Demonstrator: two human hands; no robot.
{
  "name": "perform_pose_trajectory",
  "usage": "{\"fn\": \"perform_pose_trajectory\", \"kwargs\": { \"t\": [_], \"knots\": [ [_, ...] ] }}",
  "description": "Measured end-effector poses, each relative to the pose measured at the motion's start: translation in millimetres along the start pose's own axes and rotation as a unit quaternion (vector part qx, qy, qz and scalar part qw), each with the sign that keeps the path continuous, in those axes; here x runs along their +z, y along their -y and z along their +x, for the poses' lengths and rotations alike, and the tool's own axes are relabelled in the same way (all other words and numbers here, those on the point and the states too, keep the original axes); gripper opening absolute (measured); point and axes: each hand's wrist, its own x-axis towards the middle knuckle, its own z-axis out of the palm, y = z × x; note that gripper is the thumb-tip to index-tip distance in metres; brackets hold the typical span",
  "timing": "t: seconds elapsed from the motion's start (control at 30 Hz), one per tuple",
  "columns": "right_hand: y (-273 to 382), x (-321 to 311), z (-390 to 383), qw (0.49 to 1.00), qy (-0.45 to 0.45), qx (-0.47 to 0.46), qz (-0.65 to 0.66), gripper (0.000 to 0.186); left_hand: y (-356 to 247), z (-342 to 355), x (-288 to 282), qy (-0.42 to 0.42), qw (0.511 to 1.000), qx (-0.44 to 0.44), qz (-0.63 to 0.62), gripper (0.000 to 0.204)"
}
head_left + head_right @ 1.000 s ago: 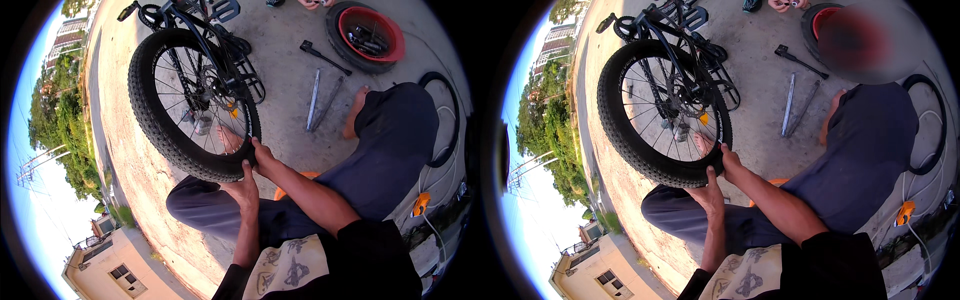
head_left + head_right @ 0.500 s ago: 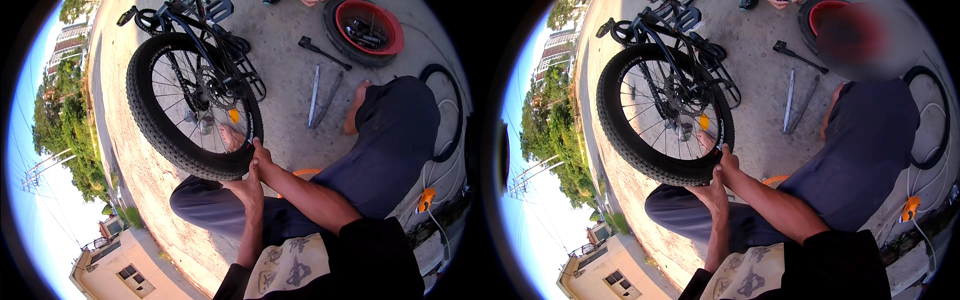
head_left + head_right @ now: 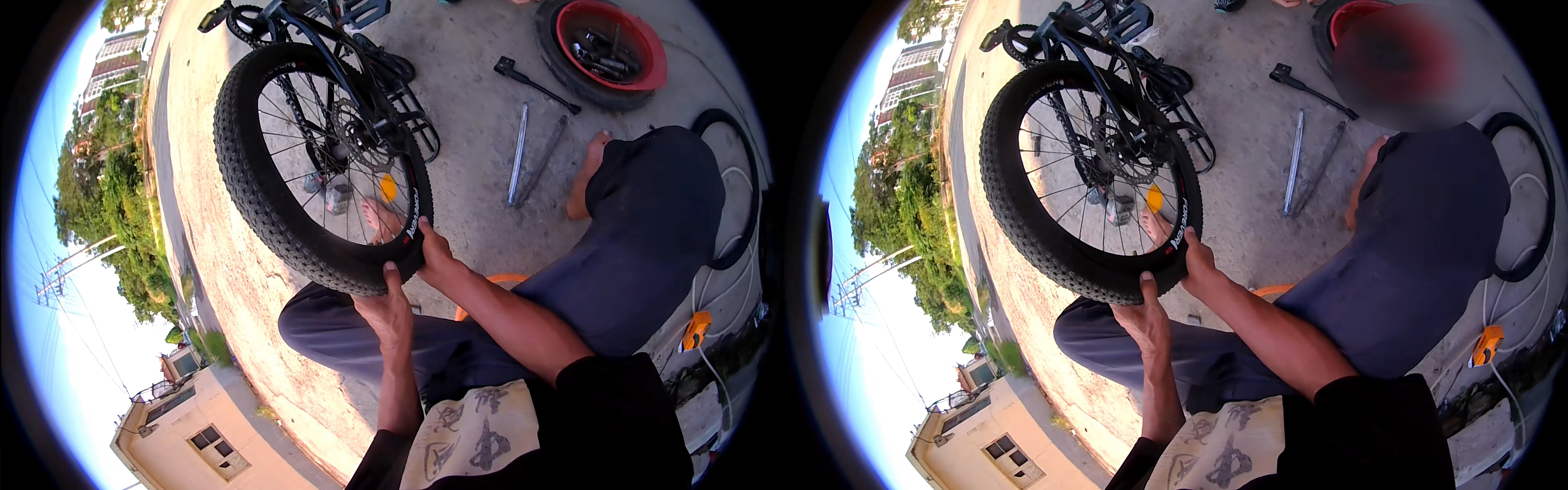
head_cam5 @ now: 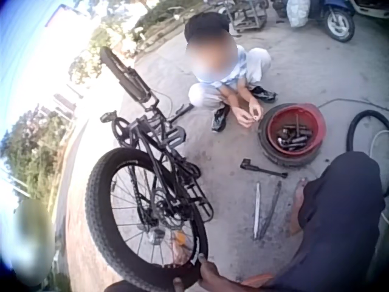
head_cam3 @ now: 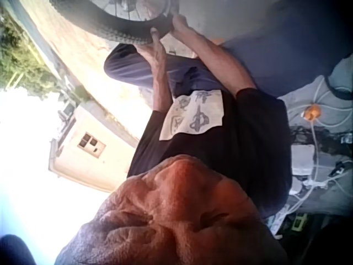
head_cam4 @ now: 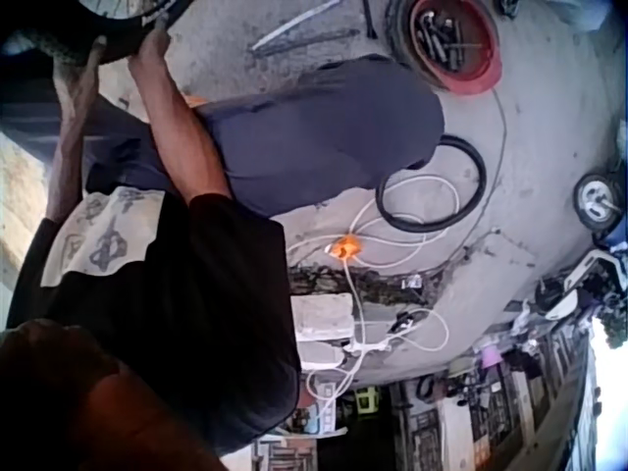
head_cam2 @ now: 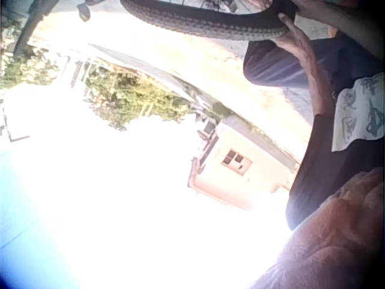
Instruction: The person repairs a bicycle by removing and adjusting the rear wheel assembly, handling a mudguard or fender piece, and manipulating the chain and axle components by hand.
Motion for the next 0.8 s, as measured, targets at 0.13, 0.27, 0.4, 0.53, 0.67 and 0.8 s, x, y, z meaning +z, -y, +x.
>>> {"fn": "perform_pose_trajectory", "kwargs": {
  "t": [0.13,0.27,0.4,0.53,0.67,0.8],
  "knots": [
    [-7,3,-4,0.999,0.000,-0.011,0.038,0.053,0,-1,-3,-0.021,1.000,-0.010,-0.016,0.033],
    [-9,4,-9,0.999,-0.033,-0.012,0.020,0.054,1,3,-10,0.025,0.999,-0.026,-0.008,0.037],
    [-12,0,7,0.996,0.025,-0.014,0.085,0.056,8,1,-5,0.010,1.000,0.002,0.015,0.038],
    [2,14,-9,0.987,0.099,0.008,0.123,0.055,13,-1,1,-0.047,0.999,-0.001,-0.020,0.037],
    [-11,-18,37,0.978,0.154,0.042,0.137,0.052,13,0,4,-0.073,0.996,0.025,0.045,0.035],
    [-9,-13,31,0.977,0.152,0.058,0.136,0.052,13,-1,7,-0.077,0.995,0.043,0.039,0.036]
  ]
}}
